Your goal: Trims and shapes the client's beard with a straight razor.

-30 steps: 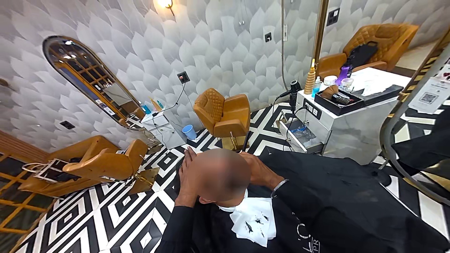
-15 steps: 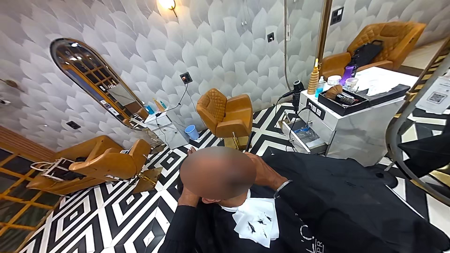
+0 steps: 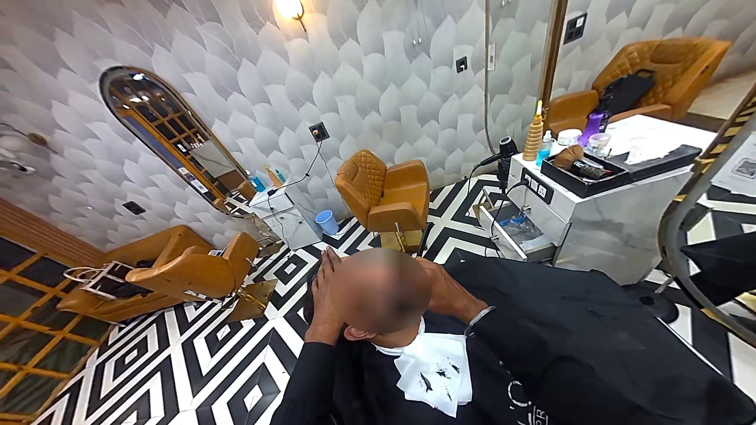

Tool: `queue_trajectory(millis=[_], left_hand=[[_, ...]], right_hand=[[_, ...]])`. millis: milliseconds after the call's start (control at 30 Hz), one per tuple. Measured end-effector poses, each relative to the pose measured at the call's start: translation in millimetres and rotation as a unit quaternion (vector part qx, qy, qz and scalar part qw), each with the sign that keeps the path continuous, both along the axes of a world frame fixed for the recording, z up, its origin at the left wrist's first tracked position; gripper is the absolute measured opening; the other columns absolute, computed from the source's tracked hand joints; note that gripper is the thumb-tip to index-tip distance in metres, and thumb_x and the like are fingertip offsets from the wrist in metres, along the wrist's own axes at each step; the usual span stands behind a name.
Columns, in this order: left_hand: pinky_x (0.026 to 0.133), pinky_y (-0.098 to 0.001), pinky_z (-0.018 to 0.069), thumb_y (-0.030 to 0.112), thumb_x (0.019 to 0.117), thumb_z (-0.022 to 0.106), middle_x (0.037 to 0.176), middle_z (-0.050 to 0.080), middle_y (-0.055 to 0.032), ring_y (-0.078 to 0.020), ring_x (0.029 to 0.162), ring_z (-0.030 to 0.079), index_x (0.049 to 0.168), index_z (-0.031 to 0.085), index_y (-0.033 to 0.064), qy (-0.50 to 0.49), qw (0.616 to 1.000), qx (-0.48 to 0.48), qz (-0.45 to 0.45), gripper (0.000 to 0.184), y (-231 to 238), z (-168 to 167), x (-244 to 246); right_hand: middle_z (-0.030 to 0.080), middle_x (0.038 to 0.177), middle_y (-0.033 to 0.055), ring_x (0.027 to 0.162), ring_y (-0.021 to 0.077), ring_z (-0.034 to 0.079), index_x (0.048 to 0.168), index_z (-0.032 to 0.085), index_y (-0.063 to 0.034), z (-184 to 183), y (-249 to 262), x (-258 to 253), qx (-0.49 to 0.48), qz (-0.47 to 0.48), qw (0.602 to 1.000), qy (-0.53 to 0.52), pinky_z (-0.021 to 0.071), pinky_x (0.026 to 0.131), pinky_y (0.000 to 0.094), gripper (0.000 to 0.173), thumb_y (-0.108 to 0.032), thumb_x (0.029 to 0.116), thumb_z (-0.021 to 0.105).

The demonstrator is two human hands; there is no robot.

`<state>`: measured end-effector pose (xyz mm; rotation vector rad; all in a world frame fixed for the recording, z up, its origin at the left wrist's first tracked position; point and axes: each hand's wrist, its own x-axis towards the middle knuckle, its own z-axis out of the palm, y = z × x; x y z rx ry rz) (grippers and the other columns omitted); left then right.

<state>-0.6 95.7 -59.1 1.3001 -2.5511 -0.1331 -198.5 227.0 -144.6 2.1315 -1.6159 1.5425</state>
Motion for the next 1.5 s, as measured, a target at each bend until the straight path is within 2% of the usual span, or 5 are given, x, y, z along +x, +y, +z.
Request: queue_trajectory(millis=[367, 567, 700, 1000, 1500], left_hand=[[0.123, -0.0624, 0.0175, 0.069, 0.0651, 0.085, 0.172, 0.005, -0.0165, -0.036, 0.158, 0.013, 0.165, 0.003, 0.0036, -0.018, 0.99, 0.112, -0.083, 0.145, -27.6, 5.2, 17.6], [0.123, -0.0629, 0.0171, 0.058, 0.0681, 0.09, 0.172, 0.006, -0.0189, -0.0387, 0.157, 0.014, 0.164, 0.005, 0.0005, -0.004, 0.99, 0.1, -0.099, 0.14, -24.9, 5.6, 19.7], [0.124, -0.0622, 0.0173, 0.062, 0.0709, 0.086, 0.173, 0.006, -0.0159, -0.0362, 0.158, 0.014, 0.164, 0.005, 0.0025, -0.007, 0.99, 0.101, -0.097, 0.137, -26.3, 3.2, 20.1], [0.123, -0.0635, 0.018, 0.06, 0.0743, 0.085, 0.172, 0.007, -0.0166, -0.038, 0.157, 0.015, 0.165, 0.004, 0.0037, -0.001, 0.987, 0.132, -0.091, 0.134, -18.6, 15.2, 20.7], [0.123, -0.0633, 0.0183, 0.058, 0.077, 0.084, 0.172, 0.007, -0.017, -0.0382, 0.158, 0.014, 0.165, 0.006, 0.0033, 0.003, 0.986, 0.137, -0.093, 0.13, -17.0, 17.3, 20.3]], right_hand=[[0.071, 0.095, -0.0026, 0.101, 0.014, 0.065, 0.099, 0.074, -0.0125, 15.5, 6.5, 34.0, -0.054, -0.066, 0.994, 0.066, 0.053, 0.095, 0.034, 0.01, -0.018, 0.0941, 0.066], [0.073, 0.094, 0.0065, 0.104, 0.0231, 0.068, 0.098, 0.074, -0.0051, 46.9, 18.4, 46.4, 0.035, -0.065, 0.995, 0.066, 0.0534, 0.095, 0.0394, 0.011, -0.01, 0.0923, 0.066], [0.07, 0.096, -0.0024, 0.1, 0.0142, 0.064, 0.101, 0.074, -0.0129, 14.9, 2.6, 35.1, -0.031, -0.07, 0.993, 0.095, 0.0524, 0.092, 0.0328, 0.015, -0.019, 0.0937, 0.063], [0.071, 0.092, -0.0013, 0.099, 0.0162, 0.066, 0.099, 0.073, -0.0108, 11.6, 4.5, 35.6, -0.044, -0.068, 0.991, 0.104, 0.0499, 0.103, 0.0381, 0.012, -0.015, 0.0941, 0.064], [0.072, 0.095, -0.0019, 0.101, 0.0156, 0.067, 0.101, 0.074, -0.0107, 6.8, 7.0, 35.6, -0.044, -0.071, 0.991, 0.1, 0.0484, 0.106, 0.0385, 0.014, -0.015, 0.0951, 0.062]])
